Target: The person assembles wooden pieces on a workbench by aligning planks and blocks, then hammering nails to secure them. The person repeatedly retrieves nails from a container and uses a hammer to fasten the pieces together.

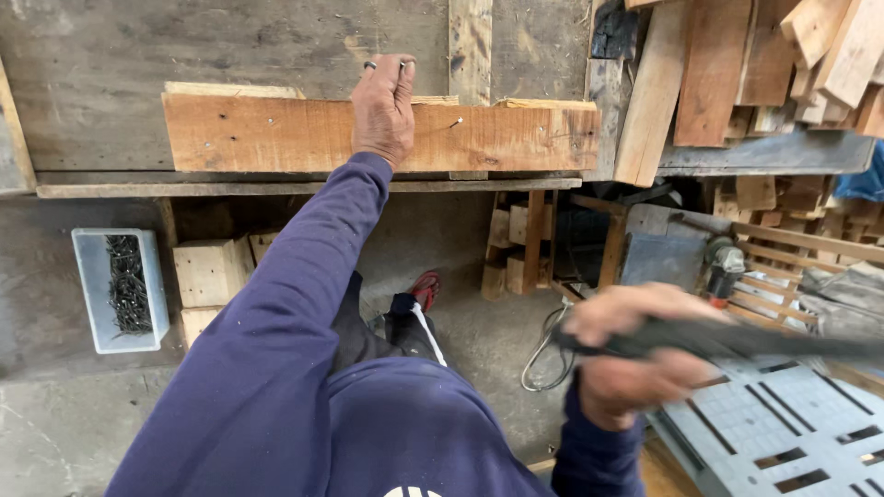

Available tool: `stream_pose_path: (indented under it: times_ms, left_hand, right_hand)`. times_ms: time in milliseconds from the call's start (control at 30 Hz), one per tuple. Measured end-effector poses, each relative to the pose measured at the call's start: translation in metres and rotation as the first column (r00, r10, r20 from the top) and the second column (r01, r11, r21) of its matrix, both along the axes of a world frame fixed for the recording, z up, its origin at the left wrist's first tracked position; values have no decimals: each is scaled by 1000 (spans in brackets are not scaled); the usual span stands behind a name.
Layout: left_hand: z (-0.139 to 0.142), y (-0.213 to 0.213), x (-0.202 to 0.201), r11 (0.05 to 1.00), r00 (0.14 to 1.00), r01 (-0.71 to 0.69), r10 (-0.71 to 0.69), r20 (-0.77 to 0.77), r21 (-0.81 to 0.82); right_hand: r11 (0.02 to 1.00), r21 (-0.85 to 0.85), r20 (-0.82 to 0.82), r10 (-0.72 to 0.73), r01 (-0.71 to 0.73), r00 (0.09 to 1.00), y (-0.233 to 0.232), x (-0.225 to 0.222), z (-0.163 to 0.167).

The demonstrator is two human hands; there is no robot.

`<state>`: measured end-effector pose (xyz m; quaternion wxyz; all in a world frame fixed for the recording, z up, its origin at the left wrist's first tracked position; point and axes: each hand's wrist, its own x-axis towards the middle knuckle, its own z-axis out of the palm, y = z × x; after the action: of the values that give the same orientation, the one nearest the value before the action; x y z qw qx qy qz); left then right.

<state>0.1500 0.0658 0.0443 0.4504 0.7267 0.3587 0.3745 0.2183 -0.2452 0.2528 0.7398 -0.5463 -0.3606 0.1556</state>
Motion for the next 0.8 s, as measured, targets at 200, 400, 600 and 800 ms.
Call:
stream_pose_path:
  times_ms: [200, 400, 600, 800]
  left_hand:
    - [6, 2, -2, 996, 999, -45, 43, 30, 78]
    - [20, 3, -1, 991, 997, -77, 75, 25, 111]
    - [13, 6, 0, 993, 981, -89, 100, 166, -75]
    - [11, 3, -3, 962, 976, -112, 153, 157, -247]
  right_hand:
    - [691, -716, 222, 91, 99, 971, 54, -19, -33]
    - [710, -697, 178, 36, 100, 983, 28, 1, -26]
    - [943, 318, 230, -173, 94, 958, 33, 56, 68]
    - [394, -892, -296, -138, -222, 945, 68, -41, -63]
